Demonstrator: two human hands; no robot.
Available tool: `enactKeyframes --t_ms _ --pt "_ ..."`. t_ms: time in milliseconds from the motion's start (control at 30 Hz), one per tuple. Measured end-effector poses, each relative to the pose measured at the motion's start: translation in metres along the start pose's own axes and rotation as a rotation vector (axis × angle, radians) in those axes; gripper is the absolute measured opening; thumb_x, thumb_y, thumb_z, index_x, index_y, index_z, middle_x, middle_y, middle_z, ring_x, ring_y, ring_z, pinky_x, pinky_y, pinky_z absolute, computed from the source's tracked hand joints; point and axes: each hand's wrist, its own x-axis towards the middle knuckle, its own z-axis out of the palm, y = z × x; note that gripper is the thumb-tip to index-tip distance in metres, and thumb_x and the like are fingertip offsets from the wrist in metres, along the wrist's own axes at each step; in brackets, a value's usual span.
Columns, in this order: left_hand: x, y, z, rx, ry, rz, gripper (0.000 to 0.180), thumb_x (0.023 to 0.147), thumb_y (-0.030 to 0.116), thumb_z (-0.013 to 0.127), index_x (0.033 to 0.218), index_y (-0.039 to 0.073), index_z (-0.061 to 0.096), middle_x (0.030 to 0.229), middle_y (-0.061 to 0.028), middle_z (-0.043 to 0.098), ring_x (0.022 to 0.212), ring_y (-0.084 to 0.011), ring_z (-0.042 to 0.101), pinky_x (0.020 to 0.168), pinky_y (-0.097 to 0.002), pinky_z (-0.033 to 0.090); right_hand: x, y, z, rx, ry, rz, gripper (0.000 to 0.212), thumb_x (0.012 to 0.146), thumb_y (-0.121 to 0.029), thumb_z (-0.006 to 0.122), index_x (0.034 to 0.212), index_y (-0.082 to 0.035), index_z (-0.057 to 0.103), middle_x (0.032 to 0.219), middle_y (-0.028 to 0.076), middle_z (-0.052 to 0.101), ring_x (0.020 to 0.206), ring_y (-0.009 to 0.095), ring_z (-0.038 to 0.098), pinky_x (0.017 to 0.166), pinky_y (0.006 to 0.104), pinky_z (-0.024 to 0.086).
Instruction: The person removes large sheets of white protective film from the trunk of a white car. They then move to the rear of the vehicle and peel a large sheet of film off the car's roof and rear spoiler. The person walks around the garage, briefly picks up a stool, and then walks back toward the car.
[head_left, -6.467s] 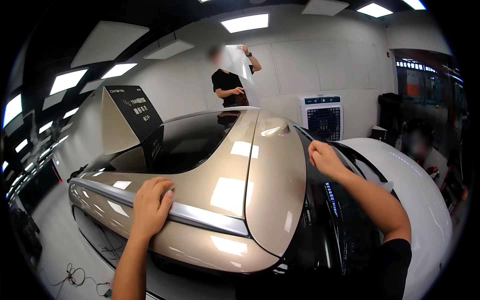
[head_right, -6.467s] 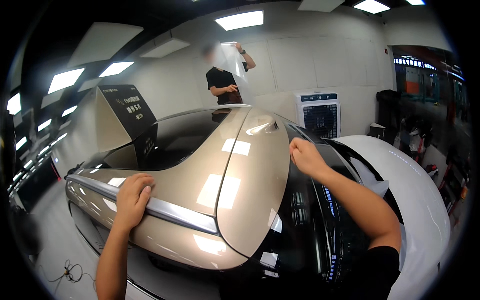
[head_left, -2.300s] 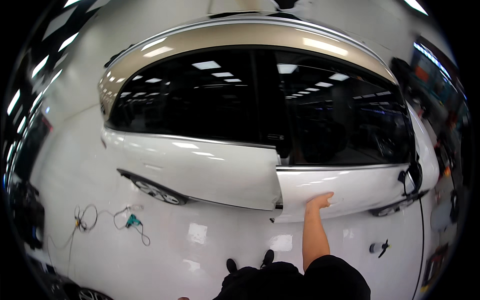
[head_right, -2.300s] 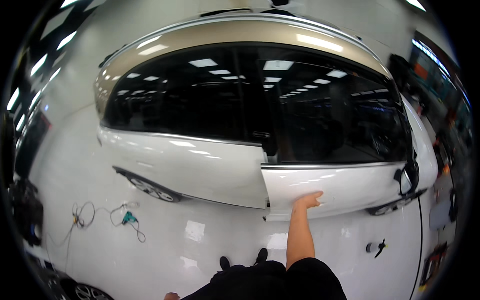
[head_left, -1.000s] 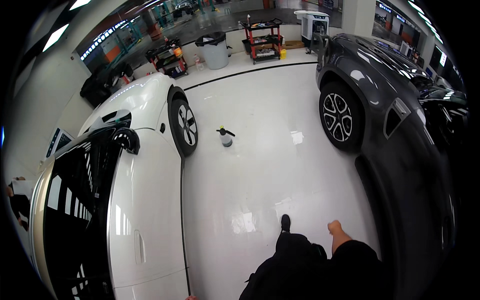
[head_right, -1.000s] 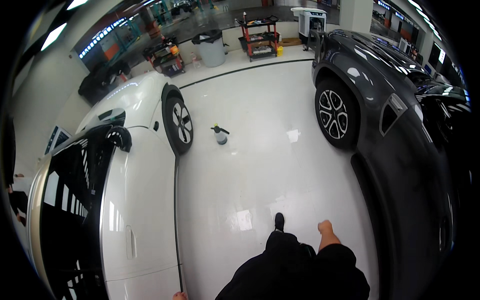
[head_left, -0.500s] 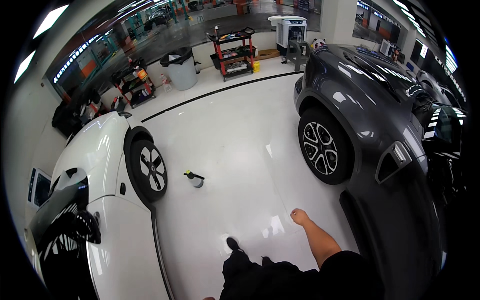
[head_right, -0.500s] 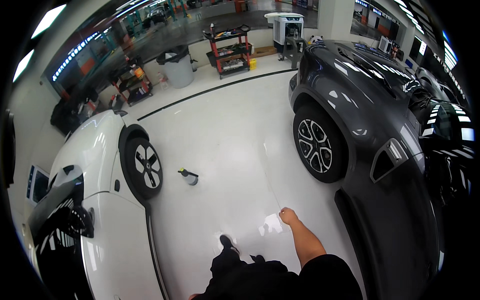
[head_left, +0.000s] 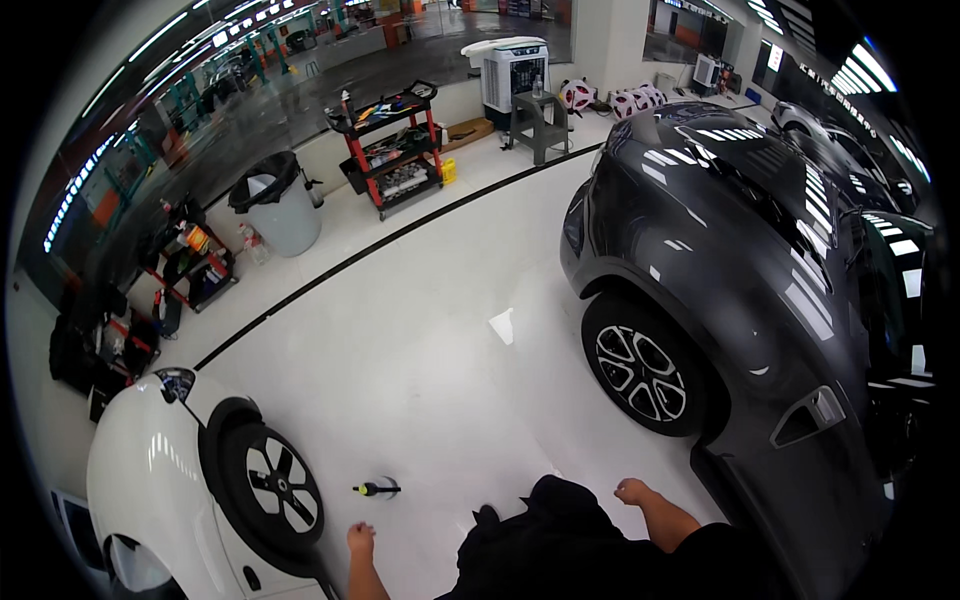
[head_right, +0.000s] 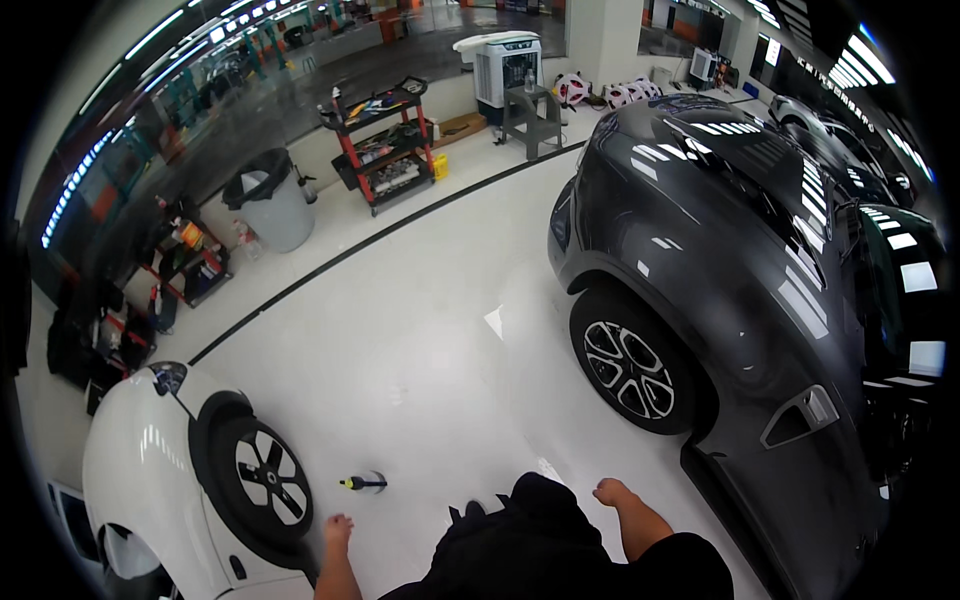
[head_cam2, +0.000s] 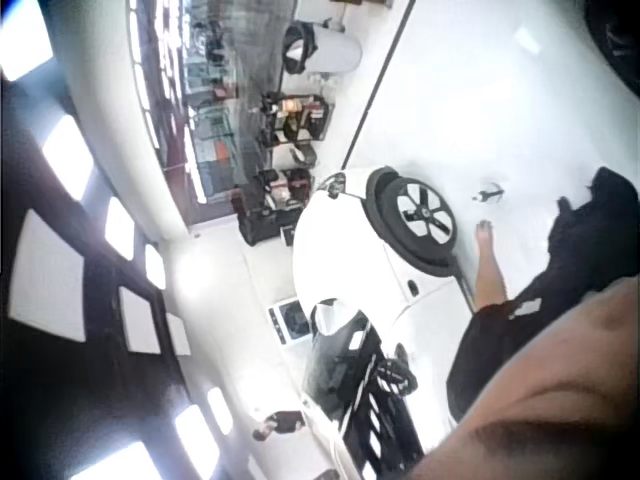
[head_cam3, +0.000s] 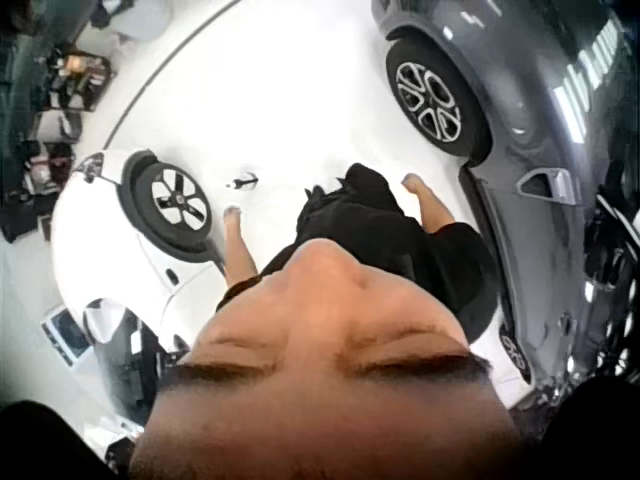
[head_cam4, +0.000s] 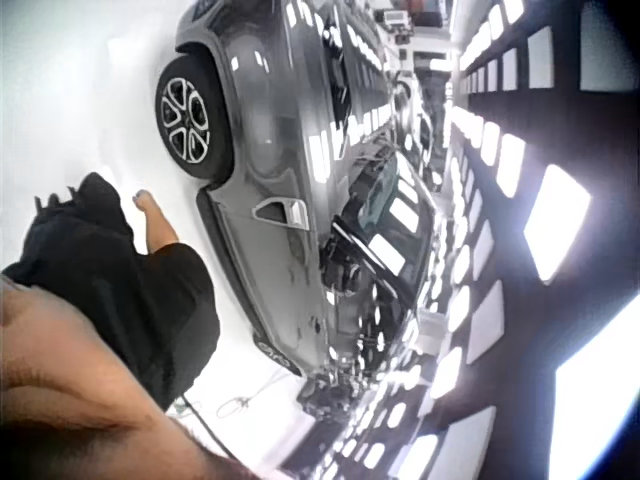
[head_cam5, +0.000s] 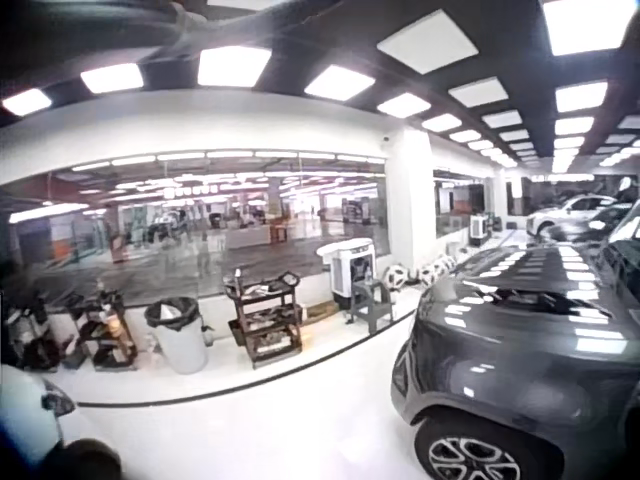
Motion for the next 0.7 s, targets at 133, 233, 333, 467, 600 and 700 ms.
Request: enactKeyframes --t_ms 133,233,333,467,600,700 --pt "0.139 0.323 0.097 -0.05 -0.125 0.392 0.028 0.092 0.01 0.055 0.113 -0.008 0.056 0.098 -0.0181 0.067 0.083 -0.023 0.068 0.074 -0.0318 0.056 0.11 0.031 -0.019 -0.284 -0.279 -0.069 0.028 0.091 -0.02 0.051 0.097 0.0 0.068 0.093 0.013 0.071 0.082 0.026 0.07 0.066 0.0395 0.057" --pt "0.192 0.427 0.168 0.003 -0.201 0.52 0.027 0.093 0.01 0.054 0.114 -0.007 0.056 0.096 -0.0165 0.068 0.084 -0.0222 0.067 0.076 -0.0313 0.055 0.215 0.041 -0.043 -0.13 -0.53 0.164 0.034 0.091 -0.023 0.062 0.116 0.0 0.06 0.104 0.013 0.069 0.081 0.027 0.069 0.066 0.0422 0.057" --pt "0.257 0.462 0.272 0.0 -0.359 0.417 0.024 0.095 0.01 0.051 0.114 -0.004 0.057 0.095 -0.015 0.069 0.081 -0.0192 0.067 0.073 -0.0307 0.054 0.344 0.041 -0.124 -0.047 -0.473 0.178 0.038 0.091 -0.027 0.06 0.118 -0.001 0.061 0.107 0.015 0.068 0.086 0.03 0.067 0.078 0.0447 0.052" --pt "0.269 0.439 0.314 0.916 -0.805 0.176 0.047 0.088 0.031 0.06 0.125 0.002 0.058 0.105 -0.0172 0.069 0.095 -0.0292 0.067 0.086 -0.0396 0.052 0.441 -0.073 -0.335 0.26 0.266 0.009 0.031 0.082 -0.026 0.06 0.089 0.003 0.071 0.092 0.025 0.067 0.083 0.04 0.066 0.077 0.0446 0.053" --pt "0.242 0.444 0.325 0.84 -0.72 -0.211 0.04 0.089 0.031 0.056 0.12 0.006 0.062 0.11 -0.0166 0.069 0.104 -0.0302 0.065 0.091 -0.0424 0.05 0.562 -0.245 -0.586 0.592 0.337 -0.231 0.029 0.088 -0.018 0.058 0.106 0.004 0.064 0.087 0.014 0.069 0.077 0.022 0.068 0.071 0.036 0.053" --pt "0.349 0.519 0.366 0.935 -0.82 -0.238 0.036 0.089 0.029 0.055 0.115 0.006 0.063 0.107 -0.016 0.069 0.101 -0.029 0.065 0.089 -0.0423 0.051 0.623 -0.22 -0.678 0.583 0.486 -0.284 0.029 0.091 -0.016 0.056 0.113 0.002 0.061 0.08 0.009 0.066 0.073 0.018 0.065 0.069 0.0333 0.052"
